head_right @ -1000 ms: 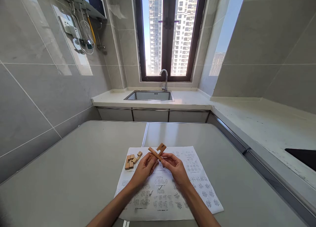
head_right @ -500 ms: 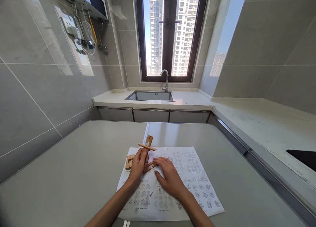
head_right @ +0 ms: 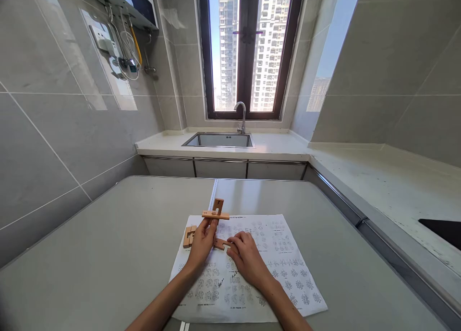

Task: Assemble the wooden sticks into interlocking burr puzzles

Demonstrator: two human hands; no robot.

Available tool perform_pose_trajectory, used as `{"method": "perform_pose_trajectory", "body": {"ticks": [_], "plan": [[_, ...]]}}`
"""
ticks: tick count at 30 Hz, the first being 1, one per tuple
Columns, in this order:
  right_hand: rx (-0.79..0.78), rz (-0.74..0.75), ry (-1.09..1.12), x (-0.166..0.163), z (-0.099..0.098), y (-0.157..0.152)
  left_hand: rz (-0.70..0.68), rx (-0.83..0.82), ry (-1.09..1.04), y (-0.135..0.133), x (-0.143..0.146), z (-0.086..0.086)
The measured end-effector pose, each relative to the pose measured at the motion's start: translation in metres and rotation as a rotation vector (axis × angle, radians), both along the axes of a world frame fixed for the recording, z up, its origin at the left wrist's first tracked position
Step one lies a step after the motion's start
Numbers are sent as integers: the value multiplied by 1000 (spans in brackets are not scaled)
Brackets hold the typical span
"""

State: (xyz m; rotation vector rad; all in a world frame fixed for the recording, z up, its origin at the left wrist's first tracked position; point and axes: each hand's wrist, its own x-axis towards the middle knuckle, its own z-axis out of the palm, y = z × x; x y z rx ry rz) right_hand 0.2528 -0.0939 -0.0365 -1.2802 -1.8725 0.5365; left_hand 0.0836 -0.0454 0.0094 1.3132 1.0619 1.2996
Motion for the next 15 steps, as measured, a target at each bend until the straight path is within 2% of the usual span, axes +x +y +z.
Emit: {"method": "perform_pose_trajectory", "body": {"ticks": [4, 9, 15], "plan": [[-21, -83, 9, 4, -5, 5, -23, 39, 47, -1, 0, 2], [-12, -171, 58, 6, 2, 6, -66, 95, 110, -3, -2, 9], [-130, -529, 476, 18, 12, 9, 28, 249, 357, -3, -11, 9]]}}
